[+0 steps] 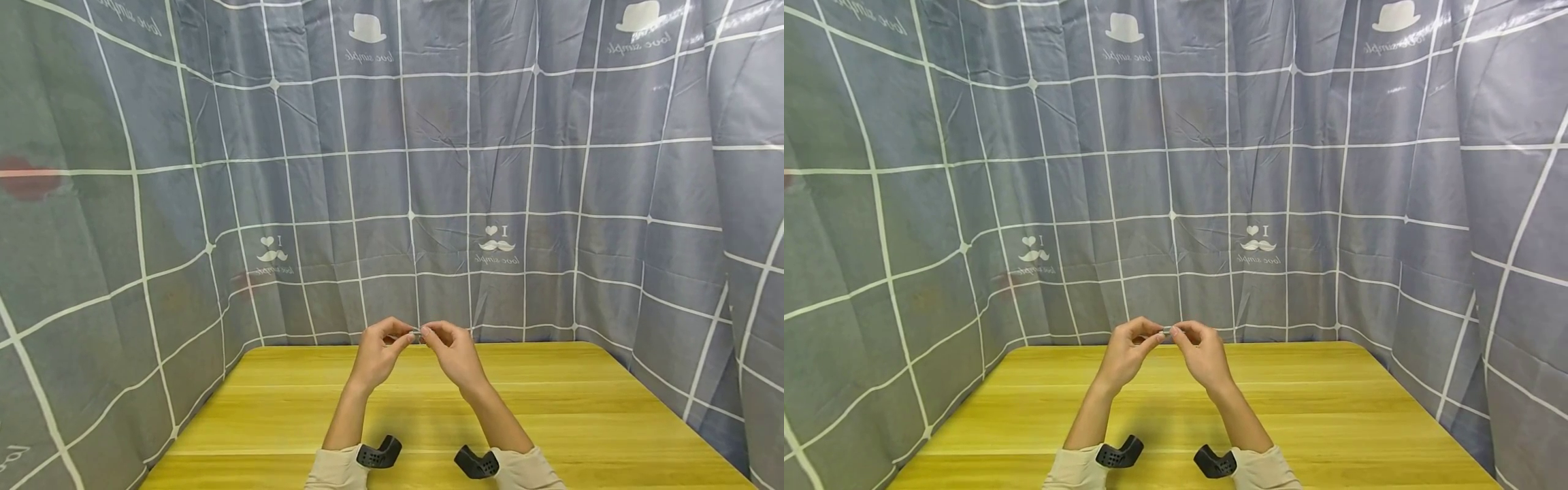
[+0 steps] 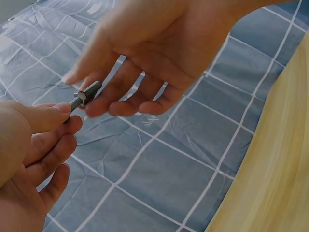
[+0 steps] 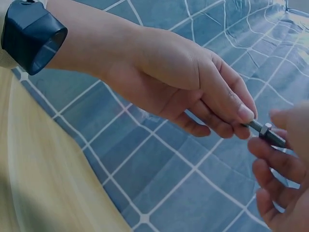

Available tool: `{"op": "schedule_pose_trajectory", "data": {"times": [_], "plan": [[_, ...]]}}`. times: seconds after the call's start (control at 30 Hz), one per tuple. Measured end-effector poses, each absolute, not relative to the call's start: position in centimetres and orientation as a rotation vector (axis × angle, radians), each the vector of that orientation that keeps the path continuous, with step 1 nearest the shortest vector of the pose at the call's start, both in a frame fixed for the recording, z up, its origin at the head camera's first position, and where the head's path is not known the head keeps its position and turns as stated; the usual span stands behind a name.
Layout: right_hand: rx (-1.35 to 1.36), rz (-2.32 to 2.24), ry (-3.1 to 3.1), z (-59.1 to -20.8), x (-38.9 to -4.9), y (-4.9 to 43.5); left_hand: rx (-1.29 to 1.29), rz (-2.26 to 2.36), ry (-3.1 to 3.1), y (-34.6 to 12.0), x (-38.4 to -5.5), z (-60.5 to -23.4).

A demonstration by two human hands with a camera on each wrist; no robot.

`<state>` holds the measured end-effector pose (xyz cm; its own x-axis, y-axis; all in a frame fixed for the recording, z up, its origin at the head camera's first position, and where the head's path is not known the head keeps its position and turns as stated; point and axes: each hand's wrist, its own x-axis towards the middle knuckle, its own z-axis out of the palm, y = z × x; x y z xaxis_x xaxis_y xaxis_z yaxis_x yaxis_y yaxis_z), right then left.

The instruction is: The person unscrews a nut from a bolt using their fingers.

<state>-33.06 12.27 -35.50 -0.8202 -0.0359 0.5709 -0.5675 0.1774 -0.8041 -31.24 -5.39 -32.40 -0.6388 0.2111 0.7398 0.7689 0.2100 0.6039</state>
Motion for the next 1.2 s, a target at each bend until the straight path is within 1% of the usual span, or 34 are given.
{"op": "schedule_pose_trajectory", "data": {"times": [0.23, 0.5, 0.73, 1.0, 1.2], "plan": [[0.621, 1.667, -2.005, -35.39, -32.99, 12.23, -0.901, -1.439, -1.983, -5.51, -31.3, -32.46], [0.552, 1.698, -2.039, -35.36, -32.9, 12.23, -0.921, -1.437, -1.983, -5.51, -31.33, -32.5], [0.631, 1.66, -2.005, -35.22, -32.89, 12.34, -0.92, -1.476, -1.978, -5.6, -31.46, -32.5], [0.55, 1.717, -2.023, -35.22, -32.93, 12.32, -0.932, -1.517, -1.949, -5.64, -31.37, -32.36], [0.604, 1.716, -2.002, -35.23, -33.02, 12.43, -0.919, -1.531, -1.962, -5.71, -31.28, -32.35]]}}
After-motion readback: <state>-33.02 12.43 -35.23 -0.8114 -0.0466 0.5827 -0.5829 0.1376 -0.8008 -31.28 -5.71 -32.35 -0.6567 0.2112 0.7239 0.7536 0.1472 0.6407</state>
